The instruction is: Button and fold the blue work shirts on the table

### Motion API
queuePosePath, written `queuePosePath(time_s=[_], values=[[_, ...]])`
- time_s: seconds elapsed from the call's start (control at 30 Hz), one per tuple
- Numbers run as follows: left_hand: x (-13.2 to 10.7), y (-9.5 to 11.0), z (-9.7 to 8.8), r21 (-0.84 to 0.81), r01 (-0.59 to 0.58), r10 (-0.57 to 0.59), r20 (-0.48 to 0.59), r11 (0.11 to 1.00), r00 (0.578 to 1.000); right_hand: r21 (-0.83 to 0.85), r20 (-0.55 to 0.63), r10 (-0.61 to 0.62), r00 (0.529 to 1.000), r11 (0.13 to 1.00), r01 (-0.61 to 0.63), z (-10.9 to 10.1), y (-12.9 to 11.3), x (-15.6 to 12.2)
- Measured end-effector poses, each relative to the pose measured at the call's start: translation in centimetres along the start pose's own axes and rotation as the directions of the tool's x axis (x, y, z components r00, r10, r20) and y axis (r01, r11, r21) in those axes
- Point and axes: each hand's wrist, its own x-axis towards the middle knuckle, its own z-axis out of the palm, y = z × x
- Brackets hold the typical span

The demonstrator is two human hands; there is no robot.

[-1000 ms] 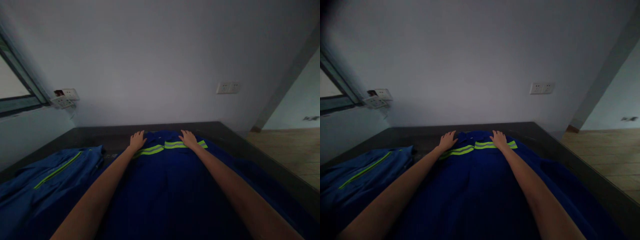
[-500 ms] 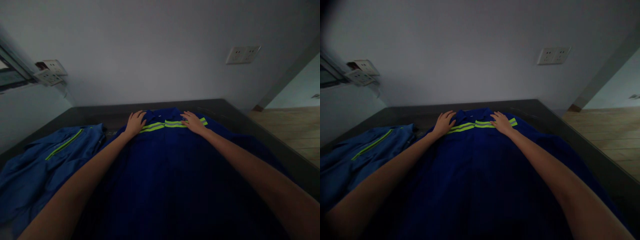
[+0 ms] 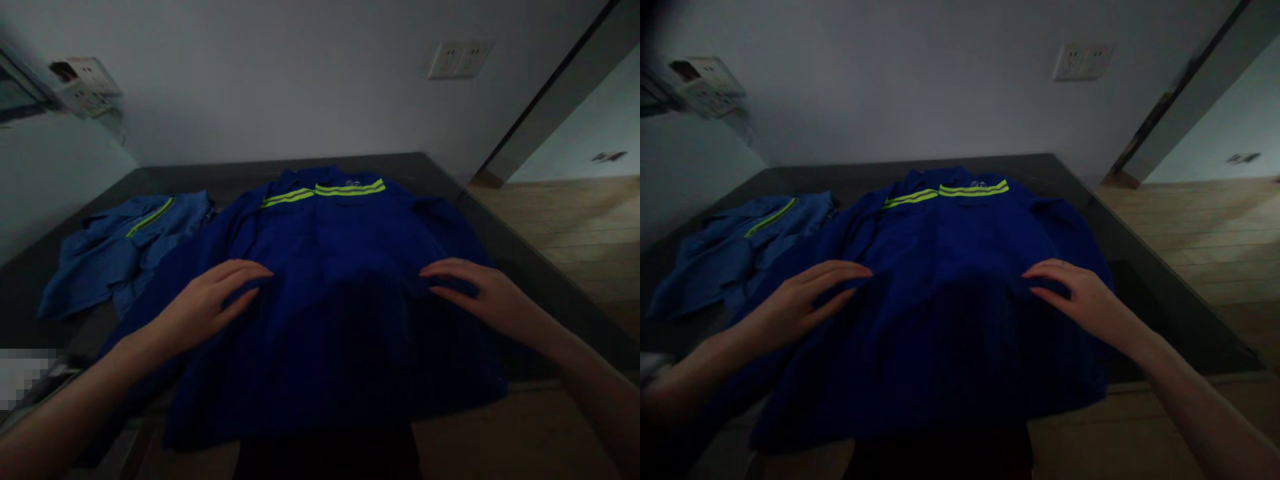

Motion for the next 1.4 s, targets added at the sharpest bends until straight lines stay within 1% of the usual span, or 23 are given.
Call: queuePosePath(time_s=[0.03, 0.1, 0.17, 0.23, 0.33, 0.47, 0.53, 0.63, 0.7, 0.73, 0.8, 0.83, 0.87, 0.9, 0.93, 0.97, 1.0, 1.07, 1.13, 1.17, 1.23, 1.3, 1.4], values=[[-2.1, 1.0, 0.9, 0.008, -0.034, 0.034, 0.023, 0.999, 0.999, -0.001, -0.023, 0.022, 0.999, 1.000, -0.022, 0.2, -0.1, -2.3], [-5.9, 2.5, 2.9, 0.035, -0.078, 0.078, 0.022, 0.996, 0.997, -0.004, -0.061, 0.066, 0.996, 0.998, -0.067, 1.0, -0.1, -6.3], [-9.1, 3.1, 4.8, 0.078, -0.096, 0.095, 0.018, 0.992, 0.995, -0.024, -0.077, 0.088, 0.993, 0.996, -0.091, 2.3, 0.3, -9.5], [-11.6, 2.9, 6.1, 0.131, -0.101, 0.096, 0.041, 0.986, 0.995, -0.084, -0.077, 0.071, 0.995, 0.993, -0.077, 3.8, 1.0, -11.6], [-14.0, 2.2, 6.7, 0.182, -0.072, 0.055, 0.095, 0.981, 0.994, -0.197, -0.069, 0.028, 0.997, 0.979, -0.041, 5.7, 2.1, -12.9], [-16.2, 1.8, 6.3, 0.185, 0.030, -0.059, 0.153, 0.982, 0.986, -0.339, -0.071, 0.018, 0.997, 0.940, -0.041, 6.9, 3.0, -13.0], [-16.7, 1.5, 5.9, 0.167, 0.108, -0.133, 0.148, 0.980, 0.980, -0.405, -0.089, 0.038, 0.995, 0.912, -0.071, 7.1, 3.1, -12.7], [-15.9, 0.1, 4.7, 0.087, 0.261, -0.267, 0.068, 0.962, 0.961, -0.434, -0.162, 0.101, 0.982, 0.886, -0.163, 6.4, 3.3, -11.4], [-14.4, -1.1, 2.9, 0.002, 0.368, -0.368, -0.035, 0.930, 0.929, -0.415, -0.226, 0.152, 0.962, 0.878, -0.237, 4.6, 3.1, -10.1], [-13.6, -1.6, 1.8, -0.047, 0.418, -0.421, -0.094, 0.907, 0.902, -0.398, -0.263, 0.173, 0.949, 0.877, -0.270, 3.3, 2.8, -9.5], [-12.6, -2.0, -0.2, -0.150, 0.492, -0.514, -0.248, 0.858, 0.821, -0.347, -0.359, 0.192, 0.913, 0.881, -0.321, 0.7, 2.0, -8.8], [-12.6, -1.8, -0.9, -0.200, 0.505, -0.543, -0.326, 0.840, 0.774, -0.321, -0.419, 0.189, 0.888, 0.884, -0.339, -0.5, 1.5, -8.9], [-13.0, -1.6, -1.2, -0.245, 0.497, -0.554, -0.395, 0.832, 0.733, -0.302, -0.482, 0.182, 0.857, 0.884, -0.358, -1.3, 1.1, -9.3], [-13.9, -1.2, -1.2, -0.275, 0.477, -0.551, -0.441, 0.834, 0.708, -0.288, -0.542, 0.178, 0.822, 0.879, -0.380, -1.6, 0.8, -10.0], [-15.2, -0.8, -0.7, -0.282, 0.450, -0.531, -0.477, 0.847, 0.700, -0.278, -0.586, 0.175, 0.791, 0.873, -0.399, -1.6, 0.6, -11.0], [-16.7, -0.5, 0.2, -0.259, 0.420, -0.493, -0.478, 0.870, 0.727, -0.273, -0.608, 0.180, 0.774, 0.867, -0.416, -1.0, 0.7, -12.2], [-18.4, -0.3, 1.3, -0.192, 0.407, -0.449, -0.449, 0.893, 0.773, -0.264, -0.598, 0.199, 0.777, 0.866, -0.424, -0.1, 1.0, -13.4], [-21.7, -0.2, 4.1, 0.003, 0.341, -0.320, -0.334, 0.940, 0.886, -0.254, -0.473, 0.244, 0.847, 0.882, -0.396, 2.2, 2.1, -15.9], [-24.0, -0.3, 6.6, 0.080, 0.273, -0.249, -0.227, 0.959, 0.942, -0.257, -0.373, 0.281, 0.884, 0.884, -0.390, 4.4, 3.3, -17.6], [-24.7, -0.4, 7.5, 0.099, 0.239, -0.218, -0.185, 0.966, 0.958, -0.262, -0.348, 0.297, 0.889, 0.880, -0.396, 5.1, 3.7, -18.2], [-24.9, -0.5, 8.4, 0.146, 0.180, -0.162, -0.127, 0.973, 0.979, -0.288, -0.341, 0.304, 0.890, 0.867, -0.407, 5.8, 4.1, -18.6], [-24.4, -0.8, 8.2, 0.214, 0.159, -0.143, -0.088, 0.964, 0.986, -0.358, -0.337, 0.275, 0.901, 0.847, -0.393, 5.6, 4.0, -18.4], [-23.8, -1.9, 6.8, 0.248, 0.161, -0.164, -0.009, 0.955, 0.986, -0.465, -0.298, 0.168, 0.940, 0.834, -0.297, 4.8, 3.4, -17.9]])
